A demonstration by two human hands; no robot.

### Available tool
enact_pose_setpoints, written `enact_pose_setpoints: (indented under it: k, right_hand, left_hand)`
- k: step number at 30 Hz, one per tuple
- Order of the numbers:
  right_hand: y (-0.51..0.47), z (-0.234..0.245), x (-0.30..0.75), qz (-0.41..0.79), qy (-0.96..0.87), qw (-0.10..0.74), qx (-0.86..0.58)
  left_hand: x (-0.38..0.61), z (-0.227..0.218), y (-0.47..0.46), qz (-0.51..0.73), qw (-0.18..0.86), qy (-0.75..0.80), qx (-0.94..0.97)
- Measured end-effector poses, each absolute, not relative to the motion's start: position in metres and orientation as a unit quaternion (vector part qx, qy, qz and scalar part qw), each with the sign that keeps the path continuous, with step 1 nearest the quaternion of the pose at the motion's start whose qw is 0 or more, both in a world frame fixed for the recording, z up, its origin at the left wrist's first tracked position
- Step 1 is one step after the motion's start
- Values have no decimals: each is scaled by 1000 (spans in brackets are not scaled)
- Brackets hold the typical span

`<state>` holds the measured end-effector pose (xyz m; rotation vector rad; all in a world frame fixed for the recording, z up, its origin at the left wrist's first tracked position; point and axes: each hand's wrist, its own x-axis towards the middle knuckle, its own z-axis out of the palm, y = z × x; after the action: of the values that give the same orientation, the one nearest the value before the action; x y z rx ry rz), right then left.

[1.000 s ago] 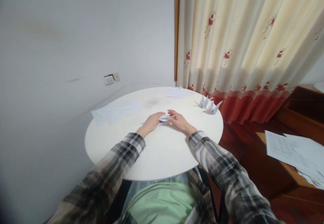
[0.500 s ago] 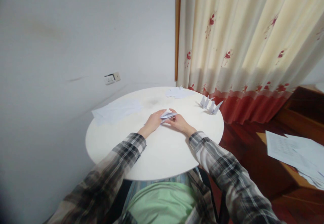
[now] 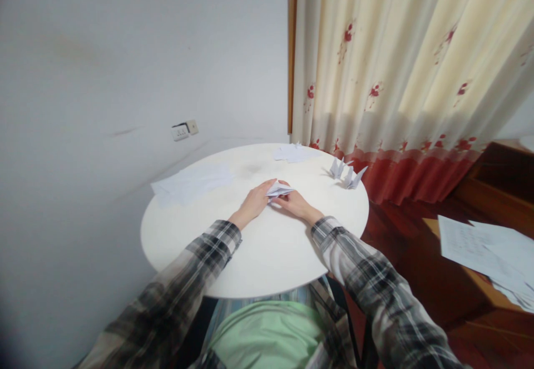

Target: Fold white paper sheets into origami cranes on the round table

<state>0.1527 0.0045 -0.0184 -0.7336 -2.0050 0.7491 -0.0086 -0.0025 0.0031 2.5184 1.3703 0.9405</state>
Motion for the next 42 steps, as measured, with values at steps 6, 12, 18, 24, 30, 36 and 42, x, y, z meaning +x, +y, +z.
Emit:
enact_pose_setpoints:
  k: [6,12,18,24,30,36,42]
  right_hand:
    - [13,-25,158,228,-820,400,-341]
    - [16,-25,159,171,-810,409,-384]
    - [14,-26,159,164,-778,403,-453]
    - [14,-27,161,163,-768,431,-444]
    - [18,-28,162,147,-766,432,-452]
    - [20,-30,164,134,-760,458,-440]
    - [26,-34,164,199,-722,501,-435]
  left_hand:
    - [-11,-2,2,338,64,453,823]
    - [-11,-5,6,377,66,442,811]
    - [-5,-4,5,402,111,460,783]
    - [1,-16,16,436,233,461,737]
    - [5,-20,21,452,370,469,662]
    - [7,-17,21,518,477,444,554]
    - [1,-21,25,526,498,453,519]
